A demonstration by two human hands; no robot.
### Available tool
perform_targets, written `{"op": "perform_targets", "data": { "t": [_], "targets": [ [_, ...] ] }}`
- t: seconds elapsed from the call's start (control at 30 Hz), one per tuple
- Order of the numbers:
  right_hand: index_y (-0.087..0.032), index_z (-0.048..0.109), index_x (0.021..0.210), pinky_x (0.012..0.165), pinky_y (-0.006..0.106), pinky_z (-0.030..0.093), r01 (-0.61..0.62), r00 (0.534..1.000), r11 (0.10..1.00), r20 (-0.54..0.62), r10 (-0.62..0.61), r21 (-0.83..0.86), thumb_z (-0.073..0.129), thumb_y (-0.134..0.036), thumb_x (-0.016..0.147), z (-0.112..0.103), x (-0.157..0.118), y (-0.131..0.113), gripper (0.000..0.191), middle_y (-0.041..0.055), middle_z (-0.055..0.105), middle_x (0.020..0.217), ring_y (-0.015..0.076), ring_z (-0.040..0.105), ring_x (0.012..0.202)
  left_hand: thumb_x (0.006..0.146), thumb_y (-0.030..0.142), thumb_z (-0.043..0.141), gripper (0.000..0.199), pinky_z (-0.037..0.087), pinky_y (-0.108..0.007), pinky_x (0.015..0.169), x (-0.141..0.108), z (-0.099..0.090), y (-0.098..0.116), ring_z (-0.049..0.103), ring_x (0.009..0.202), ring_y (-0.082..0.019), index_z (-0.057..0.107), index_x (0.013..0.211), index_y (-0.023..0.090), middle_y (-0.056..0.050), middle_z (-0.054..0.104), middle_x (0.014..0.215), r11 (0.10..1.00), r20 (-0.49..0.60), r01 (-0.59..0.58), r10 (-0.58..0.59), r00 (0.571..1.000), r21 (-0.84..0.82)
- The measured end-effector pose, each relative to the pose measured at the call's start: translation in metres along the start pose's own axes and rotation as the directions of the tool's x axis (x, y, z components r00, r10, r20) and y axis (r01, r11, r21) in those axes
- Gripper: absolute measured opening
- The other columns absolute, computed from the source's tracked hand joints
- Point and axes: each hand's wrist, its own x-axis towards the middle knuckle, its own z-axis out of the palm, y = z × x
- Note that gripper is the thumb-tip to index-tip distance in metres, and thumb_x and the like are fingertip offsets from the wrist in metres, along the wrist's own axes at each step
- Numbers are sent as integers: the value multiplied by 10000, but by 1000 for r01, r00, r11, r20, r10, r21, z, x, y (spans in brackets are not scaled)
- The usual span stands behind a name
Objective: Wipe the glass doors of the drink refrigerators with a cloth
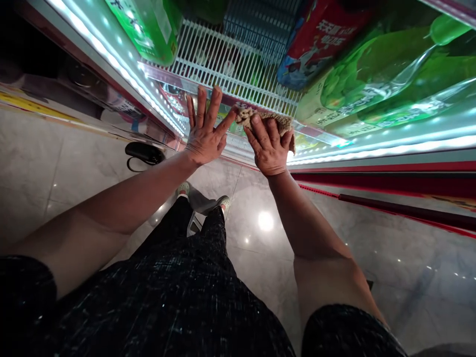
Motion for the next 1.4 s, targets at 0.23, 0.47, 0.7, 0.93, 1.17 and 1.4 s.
{"op": "perform_targets", "data": {
  "t": [0.23,0.47,0.7,0.93,1.17,1.4],
  "targets": [
    [-319,637,1428,1217,707,213,-67,974,994,-220,46,-89,379,-471,1064,-23,11,-16,471,66,624,1494,362,332,1561,921,133,498,767,-223,-607,1247,-4,1,-8,-231,1573,-258,302,1641,310,22,162,1751,998,6,-63,63,998,28],
    [-328,652,1411,1202,636,319,-36,985,999,-170,29,-37,385,-438,1060,-28,22,-20,455,48,604,1513,323,370,1548,949,152,503,720,-195,-617,1265,-4,11,-14,-236,1572,-260,321,1634,282,-4,214,1741,994,-49,-71,76,996,82],
    [-449,563,1470,1269,483,290,188,974,979,113,-196,80,312,-388,1088,-66,21,-4,461,-65,624,1501,198,509,1459,841,129,618,742,-126,-688,1266,1,22,-19,-124,1607,-339,483,1550,301,-17,233,1736,999,-98,-3,7,995,45],
    [-468,433,1560,1275,689,97,191,958,978,-200,-205,-87,344,-306,1079,-127,33,-1,515,-32,518,1598,302,375,1549,824,159,628,748,-85,-708,1259,-1,15,-15,-78,1607,-363,500,1550,288,-61,214,1736,994,-81,57,-50,996,93],
    [-479,344,1598,1328,542,87,307,944,947,-97,-316,-95,310,-223,1071,-125,33,4,587,-78,495,1610,209,388,1545,808,156,619,784,-33,-685,1278,-5,5,-12,-70,1603,-363,472,1569,269,-84,161,1738,989,-39,58,-53,998,136],
    [-411,388,1602,1327,490,62,337,927,933,-131,-352,-124,373,-172,1050,-128,33,2,601,-31,500,1615,198,353,1561,828,188,590,735,-12,-705,1265,-3,1,-10,-31,1604,-394,496,1555,240,-120,189,1733,986,-12,88,-87,996,144]
  ]
}}
